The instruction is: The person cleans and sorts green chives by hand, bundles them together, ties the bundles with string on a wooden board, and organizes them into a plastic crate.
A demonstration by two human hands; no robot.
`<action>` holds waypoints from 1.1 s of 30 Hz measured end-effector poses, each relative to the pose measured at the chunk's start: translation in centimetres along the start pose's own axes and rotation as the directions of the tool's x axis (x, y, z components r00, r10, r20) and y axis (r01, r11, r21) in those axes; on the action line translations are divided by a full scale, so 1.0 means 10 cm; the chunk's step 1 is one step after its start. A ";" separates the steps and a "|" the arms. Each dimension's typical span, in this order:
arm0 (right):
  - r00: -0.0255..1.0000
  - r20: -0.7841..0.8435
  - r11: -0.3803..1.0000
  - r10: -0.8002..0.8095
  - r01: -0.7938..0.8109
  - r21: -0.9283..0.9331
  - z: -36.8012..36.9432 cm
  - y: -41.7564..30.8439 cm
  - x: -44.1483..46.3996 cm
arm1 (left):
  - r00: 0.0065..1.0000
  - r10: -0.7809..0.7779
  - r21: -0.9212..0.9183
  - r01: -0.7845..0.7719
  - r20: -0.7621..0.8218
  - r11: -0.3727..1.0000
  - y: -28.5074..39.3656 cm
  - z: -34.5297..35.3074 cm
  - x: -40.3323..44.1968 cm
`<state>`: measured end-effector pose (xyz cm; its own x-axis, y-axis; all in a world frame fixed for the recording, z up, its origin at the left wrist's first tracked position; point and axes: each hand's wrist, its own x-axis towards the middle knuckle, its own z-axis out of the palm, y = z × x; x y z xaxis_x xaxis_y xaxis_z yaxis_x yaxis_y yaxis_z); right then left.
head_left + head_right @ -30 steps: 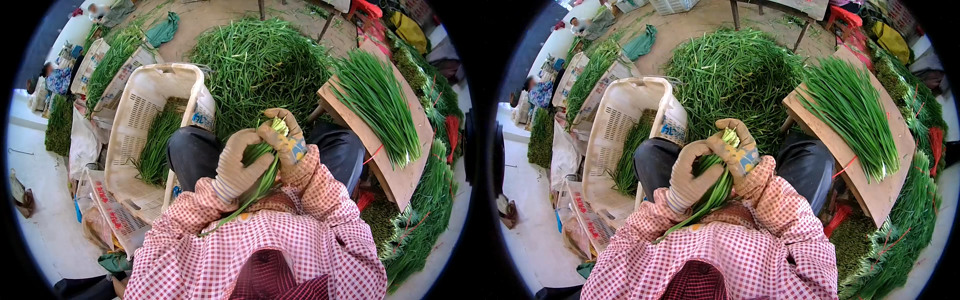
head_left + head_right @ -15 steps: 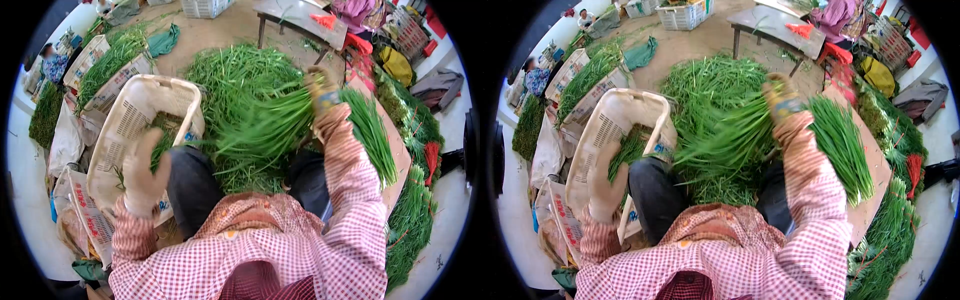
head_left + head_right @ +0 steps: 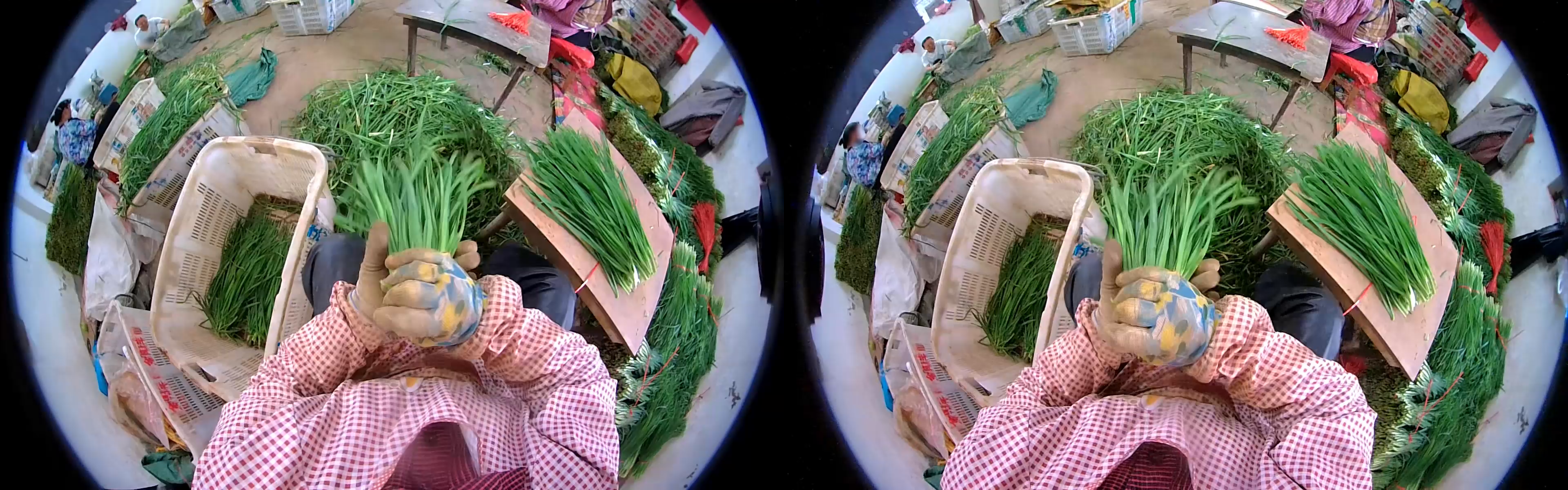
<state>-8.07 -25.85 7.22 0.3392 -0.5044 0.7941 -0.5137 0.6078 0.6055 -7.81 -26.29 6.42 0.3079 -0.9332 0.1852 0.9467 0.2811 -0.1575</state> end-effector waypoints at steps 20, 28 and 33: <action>0.811 -0.353 -0.732 -0.467 -0.578 -0.360 3.31 -0.16 0.99 | 0.887 -0.447 0.952 0.228 -0.115 0.206 -1.14 -0.06 1.14; 0.952 0.068 -0.952 -0.297 -0.290 -0.101 5.05 0.03 1.36 | 0.760 -0.649 0.960 -0.171 -0.014 -0.221 -2.80 -0.07 2.57; 0.778 0.176 -0.639 -0.603 -0.339 -0.691 6.06 -0.64 0.43 | 0.715 -0.665 0.971 0.079 -0.214 -0.227 -3.54 -0.80 2.76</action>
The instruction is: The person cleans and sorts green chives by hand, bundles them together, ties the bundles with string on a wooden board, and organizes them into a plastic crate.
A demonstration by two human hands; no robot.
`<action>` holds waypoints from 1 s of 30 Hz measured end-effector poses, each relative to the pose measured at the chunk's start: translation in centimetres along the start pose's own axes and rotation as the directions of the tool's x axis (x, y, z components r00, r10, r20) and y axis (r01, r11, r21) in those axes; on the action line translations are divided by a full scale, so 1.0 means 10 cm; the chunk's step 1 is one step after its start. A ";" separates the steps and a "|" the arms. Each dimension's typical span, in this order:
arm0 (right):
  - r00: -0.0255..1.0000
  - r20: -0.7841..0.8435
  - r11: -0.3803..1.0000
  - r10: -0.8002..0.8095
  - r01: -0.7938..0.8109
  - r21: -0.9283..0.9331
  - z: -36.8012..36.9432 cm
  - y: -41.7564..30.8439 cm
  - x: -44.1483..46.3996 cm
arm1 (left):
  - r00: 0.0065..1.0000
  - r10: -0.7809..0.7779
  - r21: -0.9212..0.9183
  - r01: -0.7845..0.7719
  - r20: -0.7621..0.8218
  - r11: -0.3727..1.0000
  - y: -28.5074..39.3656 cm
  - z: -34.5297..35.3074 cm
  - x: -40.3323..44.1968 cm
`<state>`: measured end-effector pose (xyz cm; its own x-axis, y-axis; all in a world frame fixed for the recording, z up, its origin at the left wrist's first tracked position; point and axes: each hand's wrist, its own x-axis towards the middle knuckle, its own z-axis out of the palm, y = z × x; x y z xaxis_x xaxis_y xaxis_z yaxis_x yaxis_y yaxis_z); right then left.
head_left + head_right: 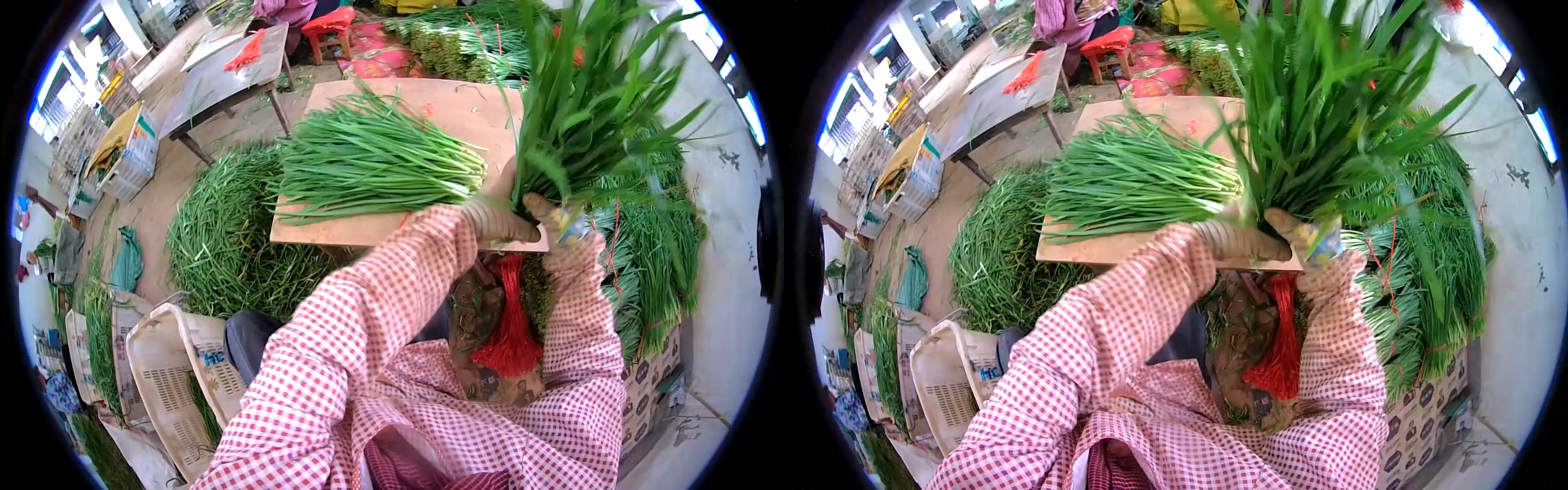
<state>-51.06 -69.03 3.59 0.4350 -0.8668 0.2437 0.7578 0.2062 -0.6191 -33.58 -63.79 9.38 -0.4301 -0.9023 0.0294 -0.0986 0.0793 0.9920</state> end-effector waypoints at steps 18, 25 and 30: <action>0.855 0.319 0.169 0.408 0.273 -0.947 2.57 1.31 0.49 | 0.884 -0.089 -0.826 -0.387 -0.458 0.409 0.00 -0.93 -2.13; 0.754 0.412 0.061 0.511 0.446 -0.893 3.01 2.29 0.36 | 0.637 -0.112 -0.632 -0.697 -0.762 0.339 -0.11 -0.98 -2.89; 0.782 0.409 0.474 0.470 0.167 -0.864 2.99 1.97 0.34 | 0.461 -0.068 -0.461 -0.841 -0.885 0.284 -0.25 -1.29 -3.22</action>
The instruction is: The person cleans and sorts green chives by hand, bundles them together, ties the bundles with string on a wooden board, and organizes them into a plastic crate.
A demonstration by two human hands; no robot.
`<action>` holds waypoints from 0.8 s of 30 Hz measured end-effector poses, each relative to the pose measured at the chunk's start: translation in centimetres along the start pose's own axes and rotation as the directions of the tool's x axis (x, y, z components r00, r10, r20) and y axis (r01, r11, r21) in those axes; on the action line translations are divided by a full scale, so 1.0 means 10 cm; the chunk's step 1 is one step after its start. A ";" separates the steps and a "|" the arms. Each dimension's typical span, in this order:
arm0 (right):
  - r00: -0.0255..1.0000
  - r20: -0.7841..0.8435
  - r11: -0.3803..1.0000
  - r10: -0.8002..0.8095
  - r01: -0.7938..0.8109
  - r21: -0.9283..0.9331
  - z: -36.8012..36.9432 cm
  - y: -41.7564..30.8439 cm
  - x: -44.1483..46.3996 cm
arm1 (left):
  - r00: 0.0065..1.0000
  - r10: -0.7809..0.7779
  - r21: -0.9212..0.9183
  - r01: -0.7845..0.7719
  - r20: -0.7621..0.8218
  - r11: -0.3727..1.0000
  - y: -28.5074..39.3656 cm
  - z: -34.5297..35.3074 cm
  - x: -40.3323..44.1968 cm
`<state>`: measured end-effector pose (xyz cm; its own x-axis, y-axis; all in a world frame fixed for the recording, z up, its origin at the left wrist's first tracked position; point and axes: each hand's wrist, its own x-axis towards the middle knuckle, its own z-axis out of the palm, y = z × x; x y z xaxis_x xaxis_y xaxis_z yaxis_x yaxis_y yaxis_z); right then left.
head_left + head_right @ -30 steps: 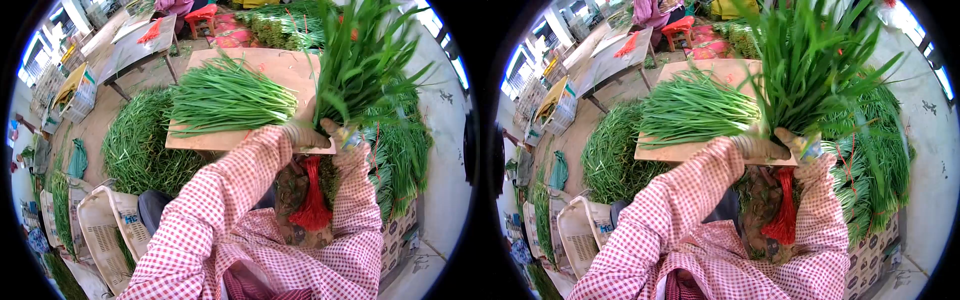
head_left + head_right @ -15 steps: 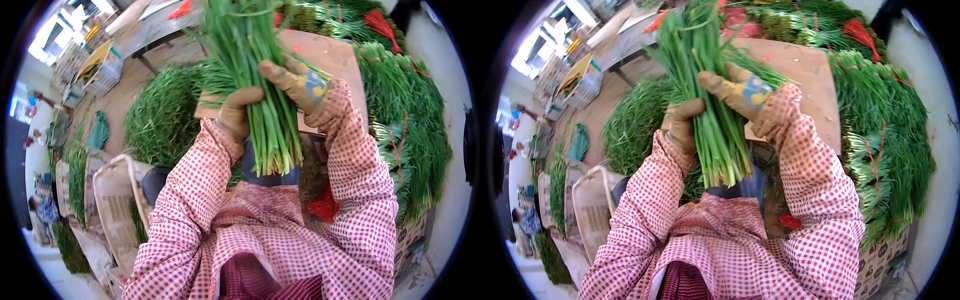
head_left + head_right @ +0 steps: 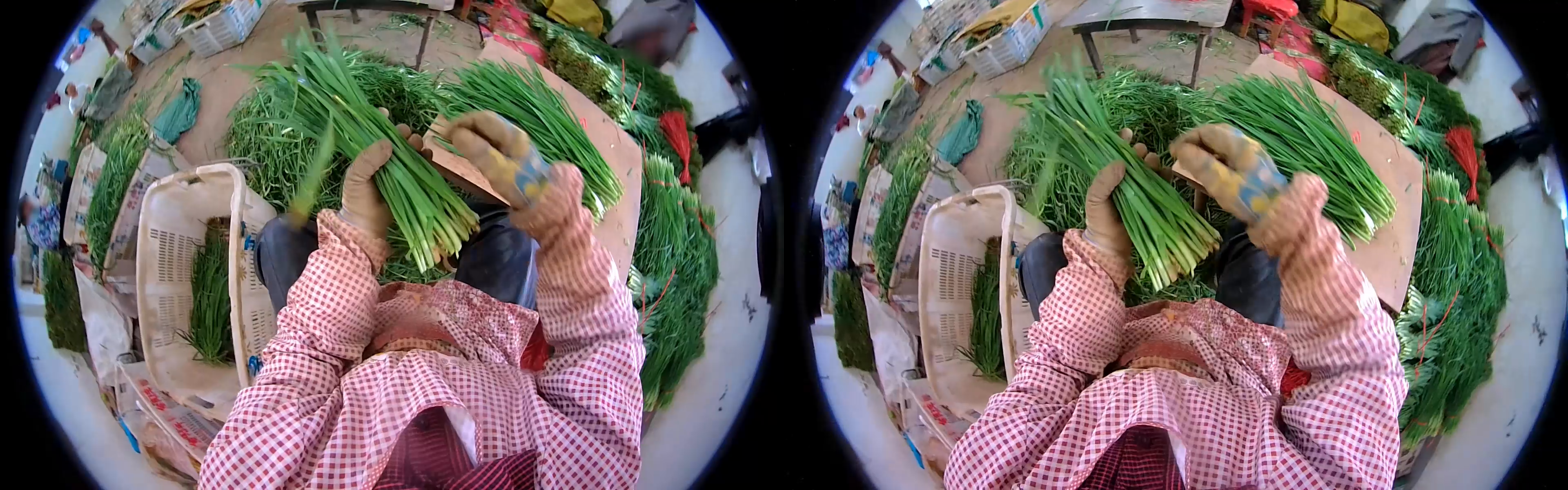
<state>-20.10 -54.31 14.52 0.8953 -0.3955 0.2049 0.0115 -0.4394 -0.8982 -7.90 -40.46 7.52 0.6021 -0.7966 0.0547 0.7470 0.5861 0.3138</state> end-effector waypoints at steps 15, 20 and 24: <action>0.950 0.159 0.958 -0.270 0.282 -0.058 0.75 0.07 -0.05 | 0.970 0.197 0.097 -0.185 -0.140 0.978 0.44 -0.29 0.01; 0.865 0.345 0.850 -0.363 0.459 -0.257 0.84 -0.04 -0.08 | 0.967 0.238 0.091 -0.230 -0.091 0.969 0.58 -0.38 -0.01; 0.906 0.346 0.904 -0.244 0.342 -0.257 0.88 -0.12 -0.17 | 0.967 0.242 0.086 -0.235 -0.077 0.968 0.68 -0.38 -0.01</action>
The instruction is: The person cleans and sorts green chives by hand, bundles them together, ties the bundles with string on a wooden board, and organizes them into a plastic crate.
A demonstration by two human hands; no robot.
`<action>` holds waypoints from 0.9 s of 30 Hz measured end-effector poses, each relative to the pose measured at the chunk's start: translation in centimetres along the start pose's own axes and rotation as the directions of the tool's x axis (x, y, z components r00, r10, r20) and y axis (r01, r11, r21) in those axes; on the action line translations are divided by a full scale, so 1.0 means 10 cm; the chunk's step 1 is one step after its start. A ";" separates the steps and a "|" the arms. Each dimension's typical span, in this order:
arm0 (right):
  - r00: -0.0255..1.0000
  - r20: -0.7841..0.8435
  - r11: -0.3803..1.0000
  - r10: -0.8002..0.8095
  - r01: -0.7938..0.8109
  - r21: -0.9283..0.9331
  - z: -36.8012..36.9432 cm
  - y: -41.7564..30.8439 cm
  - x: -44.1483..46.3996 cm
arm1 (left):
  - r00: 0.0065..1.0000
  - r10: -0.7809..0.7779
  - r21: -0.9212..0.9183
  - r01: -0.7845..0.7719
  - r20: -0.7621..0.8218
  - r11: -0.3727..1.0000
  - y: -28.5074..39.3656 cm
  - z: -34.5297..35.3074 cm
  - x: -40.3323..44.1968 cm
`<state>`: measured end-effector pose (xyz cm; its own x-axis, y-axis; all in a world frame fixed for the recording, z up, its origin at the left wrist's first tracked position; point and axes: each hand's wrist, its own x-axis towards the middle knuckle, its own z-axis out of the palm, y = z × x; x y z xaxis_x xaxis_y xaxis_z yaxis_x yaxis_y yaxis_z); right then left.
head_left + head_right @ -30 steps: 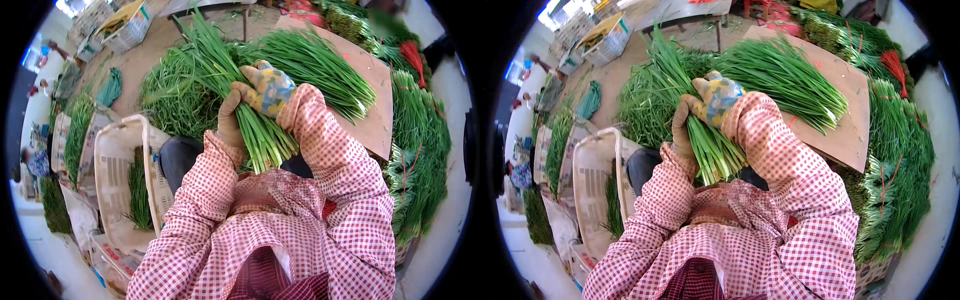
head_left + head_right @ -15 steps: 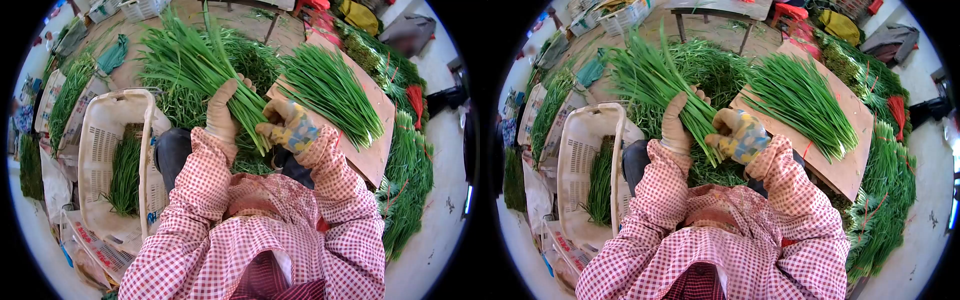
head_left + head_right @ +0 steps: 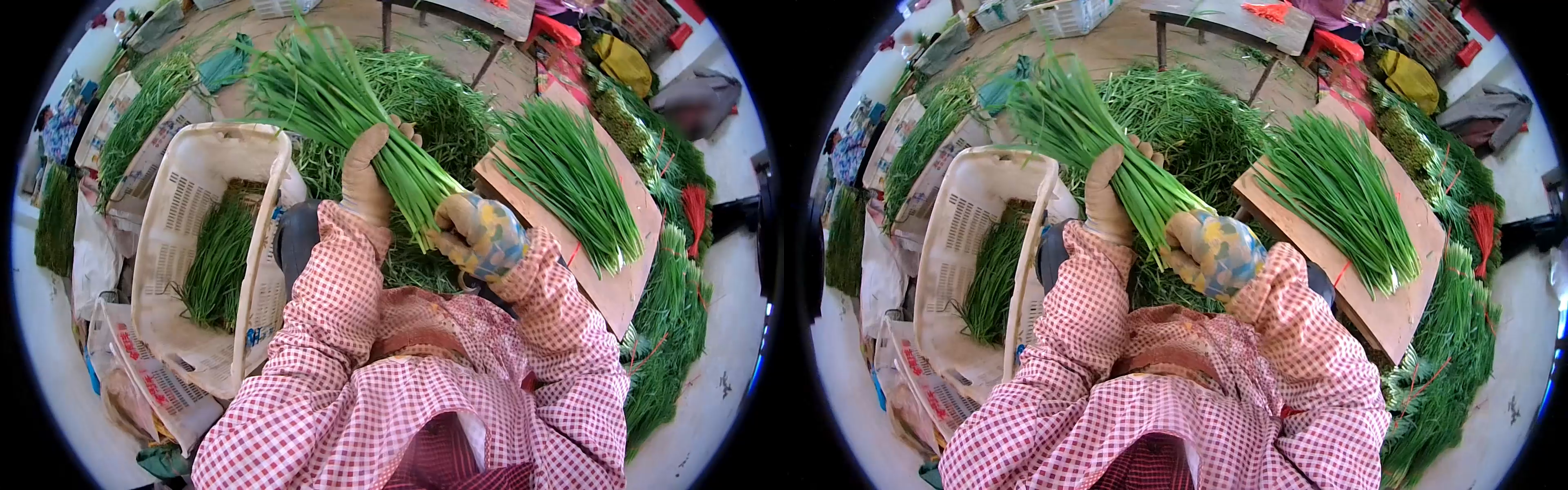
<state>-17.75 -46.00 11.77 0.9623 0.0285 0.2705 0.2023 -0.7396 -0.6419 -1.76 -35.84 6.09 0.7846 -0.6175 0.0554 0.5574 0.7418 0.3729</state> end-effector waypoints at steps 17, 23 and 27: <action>0.913 0.216 0.938 0.346 -0.333 -0.096 -0.07 -0.52 0.29 | 0.977 0.163 0.219 -0.131 -0.136 0.967 0.56 0.17 -0.04; 0.963 0.201 0.972 0.181 -0.143 -0.187 0.35 -0.04 0.15 | 0.977 0.120 0.174 -0.089 -0.177 0.981 0.39 0.12 -0.07; 0.764 0.617 0.945 0.189 0.029 -0.326 0.18 -0.09 -0.36 | 0.960 0.204 0.148 -0.177 -0.191 0.973 0.55 0.08 -0.03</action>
<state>-21.03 -44.24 10.05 0.8857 0.2965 -0.3574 0.1596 -0.9171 -0.3653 0.83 -31.73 8.92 0.9187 -0.3920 -0.0476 0.3635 0.7922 0.4901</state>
